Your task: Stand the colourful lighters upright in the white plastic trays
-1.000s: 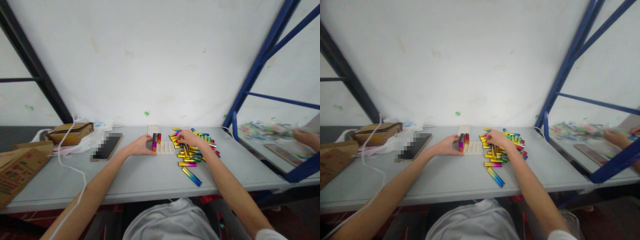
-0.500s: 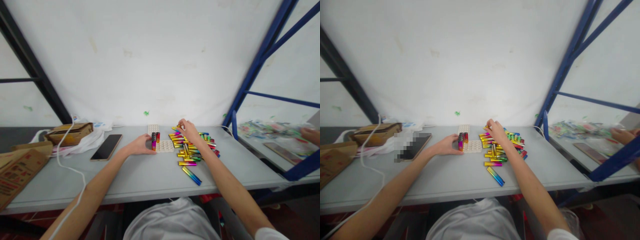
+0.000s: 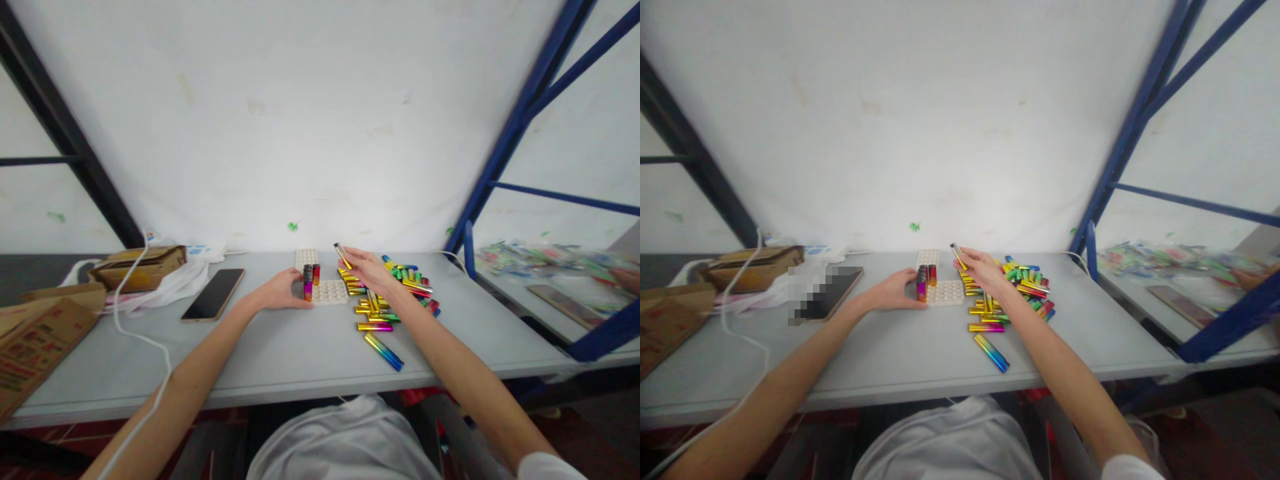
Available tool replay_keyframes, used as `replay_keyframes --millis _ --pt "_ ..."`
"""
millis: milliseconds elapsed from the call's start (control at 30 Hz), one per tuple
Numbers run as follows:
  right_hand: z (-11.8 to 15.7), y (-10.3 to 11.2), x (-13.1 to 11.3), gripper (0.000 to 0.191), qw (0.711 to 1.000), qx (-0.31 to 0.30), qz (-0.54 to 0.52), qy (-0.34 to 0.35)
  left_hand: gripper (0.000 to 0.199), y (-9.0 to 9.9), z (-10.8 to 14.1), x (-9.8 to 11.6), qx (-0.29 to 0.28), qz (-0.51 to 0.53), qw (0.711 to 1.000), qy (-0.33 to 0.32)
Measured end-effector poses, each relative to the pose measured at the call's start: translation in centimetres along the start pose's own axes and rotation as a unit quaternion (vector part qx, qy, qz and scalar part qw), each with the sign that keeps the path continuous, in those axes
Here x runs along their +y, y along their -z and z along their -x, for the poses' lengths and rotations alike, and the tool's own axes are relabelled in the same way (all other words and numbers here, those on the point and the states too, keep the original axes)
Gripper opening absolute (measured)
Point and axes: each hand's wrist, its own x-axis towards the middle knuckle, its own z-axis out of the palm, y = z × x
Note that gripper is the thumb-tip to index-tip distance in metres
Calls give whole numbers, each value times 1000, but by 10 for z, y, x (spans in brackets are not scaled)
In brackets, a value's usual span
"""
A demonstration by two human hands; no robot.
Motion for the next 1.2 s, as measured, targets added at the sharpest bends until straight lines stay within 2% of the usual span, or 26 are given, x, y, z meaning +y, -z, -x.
replay_keyframes --millis 100,200,333,433,533,667,733,933,1200 --pt "4 -10 1 38 999 -32 -9 -30 74 0 0 1 -1 1 1000 0" --pt "10 -21 2 38 998 -36 4 -51 72 0 0 0 -2 7 1000 -1" --pt "17 -34 4 31 995 -73 40 -56 71 0 0 0 -2 12 1000 -1" --pt "20 -41 6 31 992 -67 103 -33 72 0 0 0 -2 17 1000 -3" --pt "20 -43 10 40 979 -36 200 8 73 1 0 1 -3 21 1000 -6" --pt "17 -40 18 51 928 38 358 96 72 1 0 1 1 29 1000 -9" --pt "16 -39 21 50 907 61 401 113 72 1 0 1 2 27 1000 -10" --pt "15 -40 26 34 893 45 432 113 72 1 -1 2 -3 13 1000 -4" --pt "19 -44 24 38 891 34 424 155 71 1 -1 1 0 22 1000 -11"
